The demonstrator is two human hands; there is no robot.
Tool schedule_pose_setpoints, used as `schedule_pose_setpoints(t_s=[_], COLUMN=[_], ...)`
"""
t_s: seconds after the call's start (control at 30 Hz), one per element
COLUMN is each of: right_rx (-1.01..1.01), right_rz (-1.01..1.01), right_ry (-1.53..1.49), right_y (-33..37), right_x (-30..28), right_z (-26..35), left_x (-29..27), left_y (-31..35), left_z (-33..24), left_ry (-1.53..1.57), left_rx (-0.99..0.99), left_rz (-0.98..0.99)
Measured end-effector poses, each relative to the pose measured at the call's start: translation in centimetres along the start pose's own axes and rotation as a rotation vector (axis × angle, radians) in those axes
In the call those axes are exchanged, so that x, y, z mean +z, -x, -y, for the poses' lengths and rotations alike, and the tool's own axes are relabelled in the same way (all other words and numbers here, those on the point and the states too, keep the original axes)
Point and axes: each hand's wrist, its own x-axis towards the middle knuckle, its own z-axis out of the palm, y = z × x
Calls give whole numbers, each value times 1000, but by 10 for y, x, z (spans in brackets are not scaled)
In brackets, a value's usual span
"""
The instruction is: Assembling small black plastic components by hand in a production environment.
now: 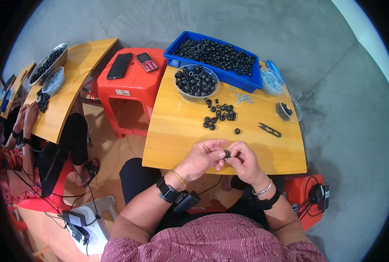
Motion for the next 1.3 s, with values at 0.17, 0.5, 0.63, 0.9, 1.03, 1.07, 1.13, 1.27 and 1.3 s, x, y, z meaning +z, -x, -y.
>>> schedule_pose_setpoints(t_s=[0.17,0.5,0.63,0.9,1.03,1.07,1.13,1.27,1.3], right_rx=[95,136,196,19,-35,-30,-32,-25,-26], right_rz=[42,159,132,234,150,143,139,137,137], right_ry=[-196,-150,-240,101,151,135,122,132,133], right_y=[1,5,4,-4,-5,-5,-6,-6,-6], right_x=[4,-7,-8,-8,-2,-1,-1,-2,-3], right_z=[8,-4,3,9,3,3,4,3,2], left_x=[-1,0,0,0,-5,-6,-4,-2,-2], left_y=[0,0,1,1,-2,-2,-1,-1,-1], left_z=[-1,-4,-5,-4,0,0,-1,-3,-4], left_ry=[-14,-108,-152,-167,-37,24,46,79,78], left_rx=[27,29,30,41,33,34,20,4,5], left_rz=[39,63,77,58,45,61,46,21,21])
